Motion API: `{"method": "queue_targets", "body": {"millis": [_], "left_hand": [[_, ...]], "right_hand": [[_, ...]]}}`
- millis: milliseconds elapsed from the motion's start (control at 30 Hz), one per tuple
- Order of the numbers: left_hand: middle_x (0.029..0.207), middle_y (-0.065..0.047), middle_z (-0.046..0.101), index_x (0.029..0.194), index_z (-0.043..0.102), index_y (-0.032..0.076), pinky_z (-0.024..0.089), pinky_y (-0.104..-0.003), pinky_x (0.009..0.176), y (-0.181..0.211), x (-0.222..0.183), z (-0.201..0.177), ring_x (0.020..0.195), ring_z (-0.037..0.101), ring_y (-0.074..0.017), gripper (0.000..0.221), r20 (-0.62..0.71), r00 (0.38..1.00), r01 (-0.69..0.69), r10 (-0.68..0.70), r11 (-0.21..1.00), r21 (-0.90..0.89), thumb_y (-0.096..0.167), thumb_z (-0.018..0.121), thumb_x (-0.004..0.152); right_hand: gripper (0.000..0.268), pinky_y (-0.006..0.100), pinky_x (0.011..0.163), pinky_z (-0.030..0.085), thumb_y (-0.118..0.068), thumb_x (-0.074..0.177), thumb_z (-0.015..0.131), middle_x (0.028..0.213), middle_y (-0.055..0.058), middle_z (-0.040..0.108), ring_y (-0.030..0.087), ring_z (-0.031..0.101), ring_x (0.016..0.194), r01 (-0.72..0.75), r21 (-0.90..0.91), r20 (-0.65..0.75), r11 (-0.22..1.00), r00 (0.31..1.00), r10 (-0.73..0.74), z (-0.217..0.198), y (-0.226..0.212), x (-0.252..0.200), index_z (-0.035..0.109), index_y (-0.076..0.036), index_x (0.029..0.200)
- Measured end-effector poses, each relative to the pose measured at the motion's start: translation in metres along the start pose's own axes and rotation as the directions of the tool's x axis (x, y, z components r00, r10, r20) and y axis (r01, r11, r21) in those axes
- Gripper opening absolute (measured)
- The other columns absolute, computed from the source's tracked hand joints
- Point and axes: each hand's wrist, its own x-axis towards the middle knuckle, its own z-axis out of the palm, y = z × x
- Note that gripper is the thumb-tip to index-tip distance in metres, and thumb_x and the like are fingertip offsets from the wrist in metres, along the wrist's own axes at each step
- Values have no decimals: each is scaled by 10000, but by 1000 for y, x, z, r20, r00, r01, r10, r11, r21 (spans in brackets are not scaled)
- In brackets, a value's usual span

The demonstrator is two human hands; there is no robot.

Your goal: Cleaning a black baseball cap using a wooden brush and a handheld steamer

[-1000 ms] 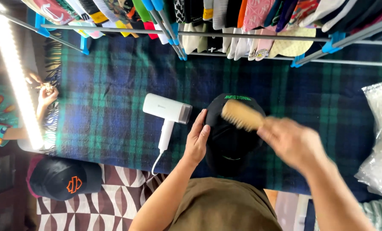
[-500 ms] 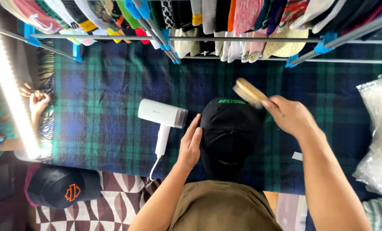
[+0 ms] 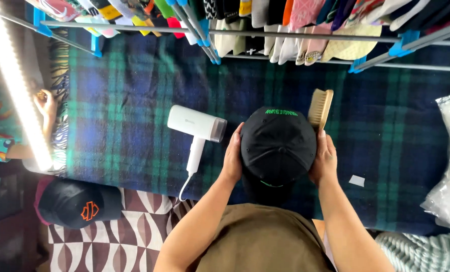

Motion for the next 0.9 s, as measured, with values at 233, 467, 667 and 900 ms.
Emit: {"method": "queue_targets", "body": {"millis": [233, 467, 667, 900], "left_hand": [[1522, -228, 507, 1543, 485, 104, 275, -512, 1231, 8, -8, 0, 1448, 430, -367, 587, -17, 1000, -2, 2, 1000, 14, 474, 335, 1113], [1508, -234, 519, 1546, 481, 118, 282, -526, 1223, 6, -17, -1, 1444, 434, -375, 568, -29, 999, 32, -31, 999, 40, 461, 354, 1111], [1421, -118, 600, 1477, 520, 117, 414, -386, 1104, 8, -47, 0, 1299, 565, -240, 580, -244, 937, 257, -250, 966, -5, 476, 406, 1036], [1544, -84, 526, 1502, 477, 93, 340, -328, 1199, -25, -89, 1, 1453, 459, -201, 649, -169, 937, 322, -306, 944, 73, 503, 394, 1006]], "right_hand": [[444, 248, 839, 470, -411, 1156, 503, 757, 9, 521, 143, 579, 796, 28, 125, -27, 992, 999, -24, 4, 1, -13, 446, -116, 829], [387, 183, 830, 531, -302, 1166, 459, 729, -6, 555, 108, 664, 775, -90, 473, 136, 876, 990, 29, -20, 59, 22, 477, -103, 835], [296, 407, 712, 528, -424, 1090, 571, 918, 43, 685, 254, 670, 862, 553, -679, 311, 483, 812, -493, -60, -17, 8, 669, -180, 1225], [500, 459, 588, 579, -557, 993, 432, 948, -40, 665, 257, 704, 793, 606, -794, 606, 50, 795, -23, -31, -105, -10, 604, -275, 1368]]}}
